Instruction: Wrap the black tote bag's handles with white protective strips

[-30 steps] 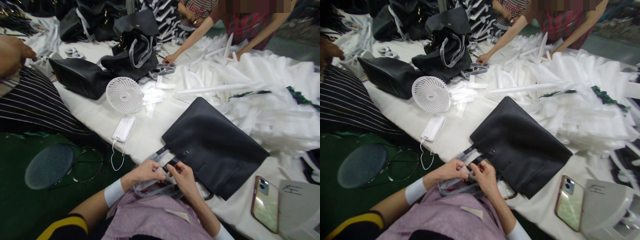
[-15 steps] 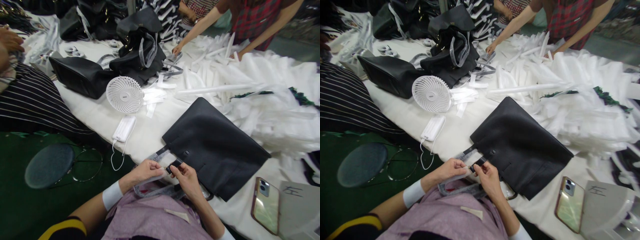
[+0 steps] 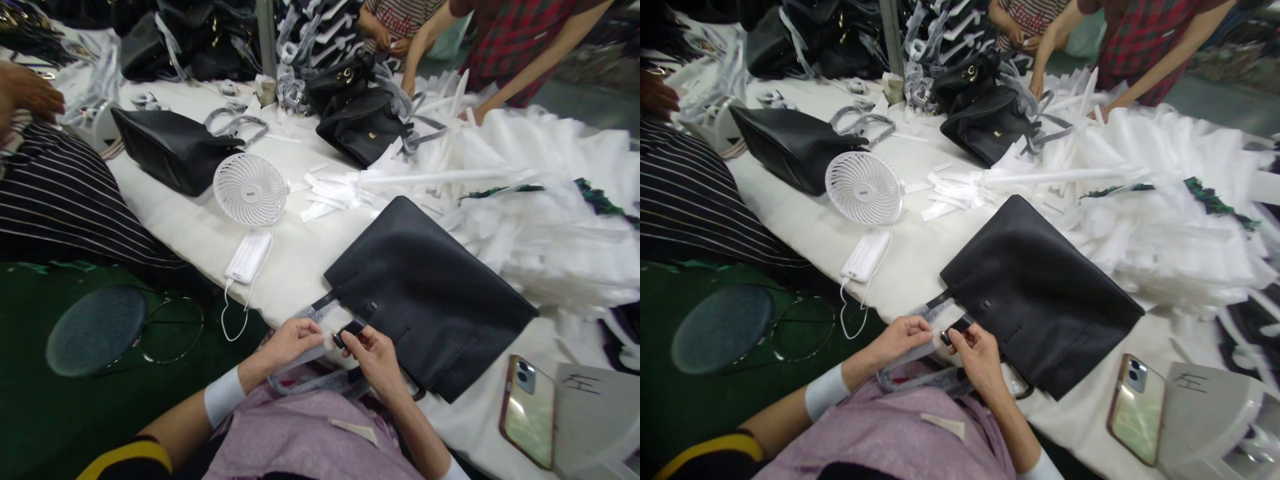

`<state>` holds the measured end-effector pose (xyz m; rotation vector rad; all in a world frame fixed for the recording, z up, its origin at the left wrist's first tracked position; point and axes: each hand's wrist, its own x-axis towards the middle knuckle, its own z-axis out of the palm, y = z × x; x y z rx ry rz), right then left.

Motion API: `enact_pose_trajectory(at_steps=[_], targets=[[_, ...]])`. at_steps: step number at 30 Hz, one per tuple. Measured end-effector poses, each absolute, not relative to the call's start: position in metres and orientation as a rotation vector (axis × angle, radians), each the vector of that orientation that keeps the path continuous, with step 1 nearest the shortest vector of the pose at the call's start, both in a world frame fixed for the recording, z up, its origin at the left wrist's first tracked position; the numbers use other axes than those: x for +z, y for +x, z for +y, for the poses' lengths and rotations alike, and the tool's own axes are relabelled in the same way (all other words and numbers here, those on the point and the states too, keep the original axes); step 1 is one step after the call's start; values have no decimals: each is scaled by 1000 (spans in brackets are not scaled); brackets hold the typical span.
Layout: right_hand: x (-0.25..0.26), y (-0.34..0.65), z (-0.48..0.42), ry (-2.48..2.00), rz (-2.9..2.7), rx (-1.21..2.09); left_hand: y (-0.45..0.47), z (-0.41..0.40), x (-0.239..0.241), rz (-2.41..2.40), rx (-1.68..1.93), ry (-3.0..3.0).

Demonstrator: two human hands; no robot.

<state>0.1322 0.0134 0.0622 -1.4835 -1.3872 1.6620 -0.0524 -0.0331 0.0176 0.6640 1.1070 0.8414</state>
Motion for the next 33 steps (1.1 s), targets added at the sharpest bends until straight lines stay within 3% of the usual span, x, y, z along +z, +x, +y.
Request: enact_pose_trajectory(at_steps=[18, 33], targets=[[55, 127, 10, -1456, -1284, 1714, -64, -41, 15, 1026, 542, 766], [56, 116, 8, -1532, -1406, 1585, -63, -48, 20, 1155, 745, 702]])
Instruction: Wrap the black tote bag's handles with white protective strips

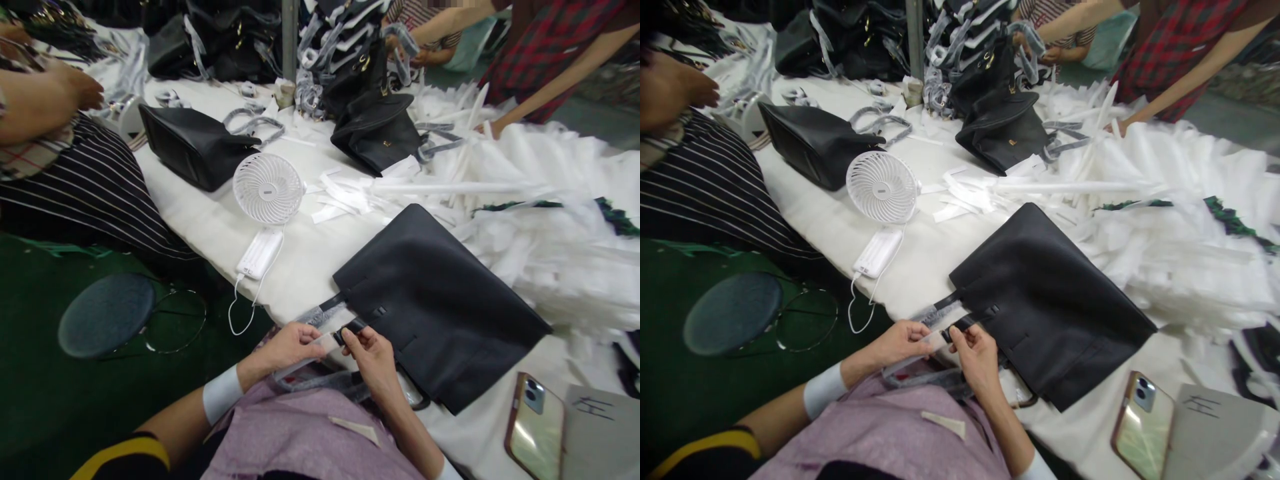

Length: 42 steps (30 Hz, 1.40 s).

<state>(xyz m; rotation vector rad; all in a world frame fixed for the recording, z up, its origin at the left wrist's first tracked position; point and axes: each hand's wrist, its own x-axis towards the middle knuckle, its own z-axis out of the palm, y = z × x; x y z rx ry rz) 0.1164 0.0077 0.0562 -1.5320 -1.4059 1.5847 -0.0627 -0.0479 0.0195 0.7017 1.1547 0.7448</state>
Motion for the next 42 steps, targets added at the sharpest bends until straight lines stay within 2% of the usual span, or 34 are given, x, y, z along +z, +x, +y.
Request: enact_pose_trajectory(at_steps=[16, 25, 36, 42], targets=[[52, 115, 8, -1568, -1343, 1592, -64, -49, 23, 1316, 866, 964], [57, 114, 11, -1511, -1327, 1660, -66, -48, 23, 1254, 739, 972], [55, 118, 12, -1540, -1285, 1679, -68, -51, 14, 1083, 771, 551], [64, 115, 11, -1572, -1332, 1661, -66, -52, 27, 1026, 803, 506]])
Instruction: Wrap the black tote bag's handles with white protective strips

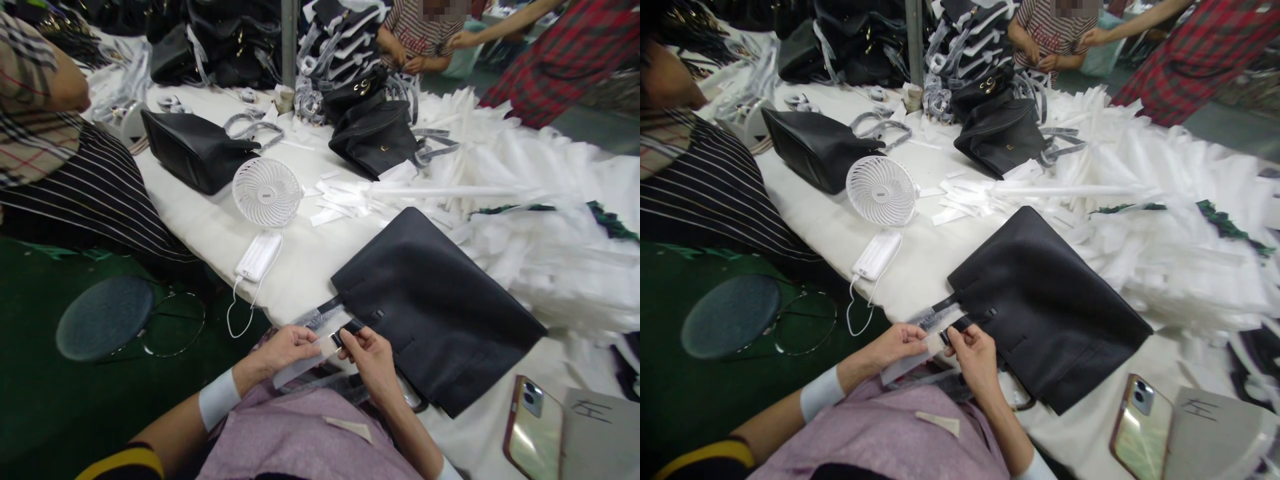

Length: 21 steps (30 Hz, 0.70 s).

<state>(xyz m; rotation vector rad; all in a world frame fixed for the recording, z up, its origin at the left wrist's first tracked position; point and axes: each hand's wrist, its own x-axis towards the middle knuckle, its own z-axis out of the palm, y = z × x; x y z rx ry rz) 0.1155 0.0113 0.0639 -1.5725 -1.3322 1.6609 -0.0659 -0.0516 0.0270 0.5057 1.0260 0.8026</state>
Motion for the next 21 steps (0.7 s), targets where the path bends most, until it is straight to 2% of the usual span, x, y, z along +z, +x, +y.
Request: enact_pose_trajectory(at_steps=[14, 21], targets=[[64, 113, 12, -1599, -1300, 1668, -57, -50, 34, 1183, 887, 774], [59, 112, 13, -1574, -1231, 1694, -65, -48, 39, 1119, 756, 756]])
